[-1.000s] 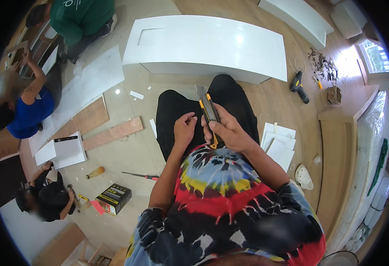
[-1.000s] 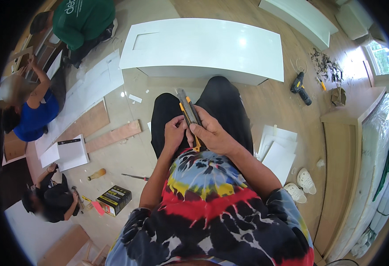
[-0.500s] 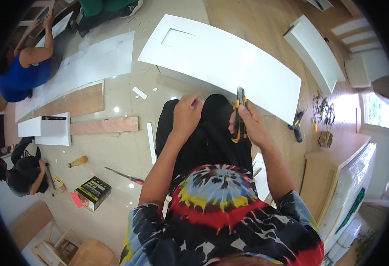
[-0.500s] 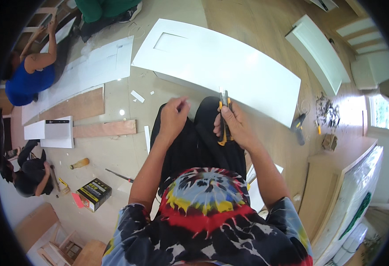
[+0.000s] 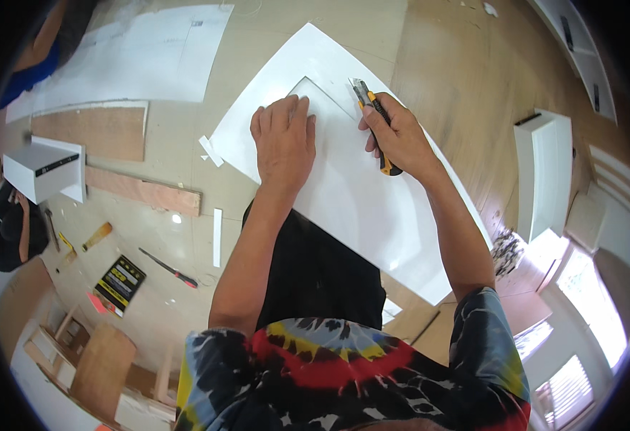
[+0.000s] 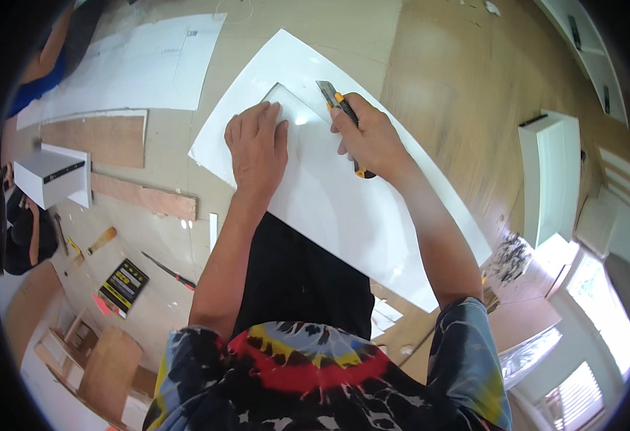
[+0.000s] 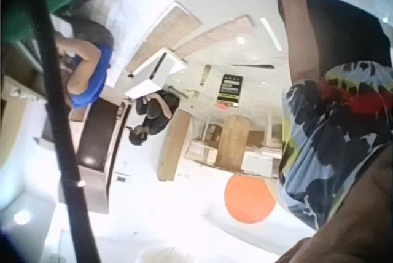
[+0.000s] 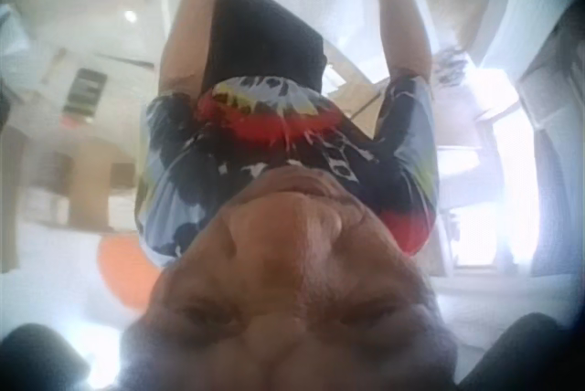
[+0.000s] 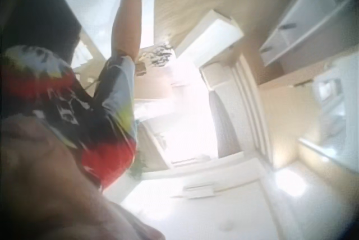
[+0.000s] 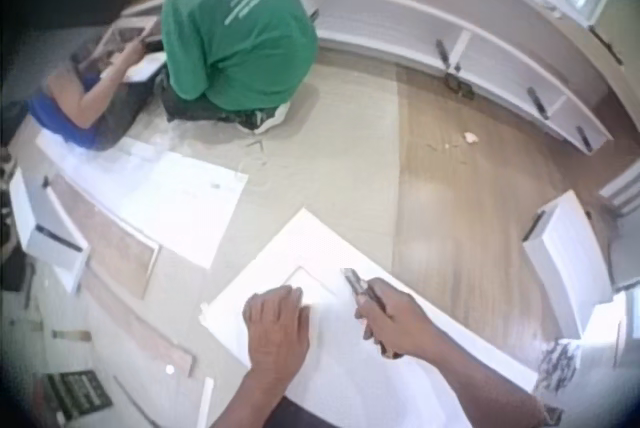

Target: The person uses a utility knife to score and cut a rectangular recess into a white laminate panel. They repeatedly score the edges, snap off the inner piece, and trim the edges to refine the cutout.

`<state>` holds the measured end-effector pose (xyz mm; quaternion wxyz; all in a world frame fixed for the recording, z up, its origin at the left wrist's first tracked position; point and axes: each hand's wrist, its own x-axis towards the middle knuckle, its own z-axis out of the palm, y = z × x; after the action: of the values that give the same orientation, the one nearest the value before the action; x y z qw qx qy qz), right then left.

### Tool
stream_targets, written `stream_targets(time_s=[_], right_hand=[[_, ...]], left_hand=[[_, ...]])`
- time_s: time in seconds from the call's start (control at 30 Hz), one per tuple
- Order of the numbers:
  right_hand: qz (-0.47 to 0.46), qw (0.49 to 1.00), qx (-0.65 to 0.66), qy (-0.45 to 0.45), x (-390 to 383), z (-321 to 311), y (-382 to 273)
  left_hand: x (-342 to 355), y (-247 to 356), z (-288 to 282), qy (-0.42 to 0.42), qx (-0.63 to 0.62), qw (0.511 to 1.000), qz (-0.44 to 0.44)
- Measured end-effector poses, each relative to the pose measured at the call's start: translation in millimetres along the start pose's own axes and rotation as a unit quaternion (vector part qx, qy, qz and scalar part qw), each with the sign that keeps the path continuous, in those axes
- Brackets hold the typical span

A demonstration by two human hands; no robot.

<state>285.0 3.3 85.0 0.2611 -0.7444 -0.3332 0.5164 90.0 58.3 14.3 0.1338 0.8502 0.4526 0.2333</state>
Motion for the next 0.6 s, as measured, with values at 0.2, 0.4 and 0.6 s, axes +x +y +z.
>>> stream_targets(time_s=[0.2, 0.4, 0.6], right_hand=[[0.000, 0.997, 0.075, -0.030, 30, -22, 12], [0.030, 0.995, 0.091, -0.008, 37, -21, 7], [0.095, 0.995, -0.036, 0.016, 31, -15, -11]], left_hand=[[0, 10, 2, -0.027, 0.024, 0.999, -0.028], [9, 15, 1, -0.058, 0.034, 0.997, -0.041], [2, 20, -5, -0.052, 0.005, 0.996, -0.067]])
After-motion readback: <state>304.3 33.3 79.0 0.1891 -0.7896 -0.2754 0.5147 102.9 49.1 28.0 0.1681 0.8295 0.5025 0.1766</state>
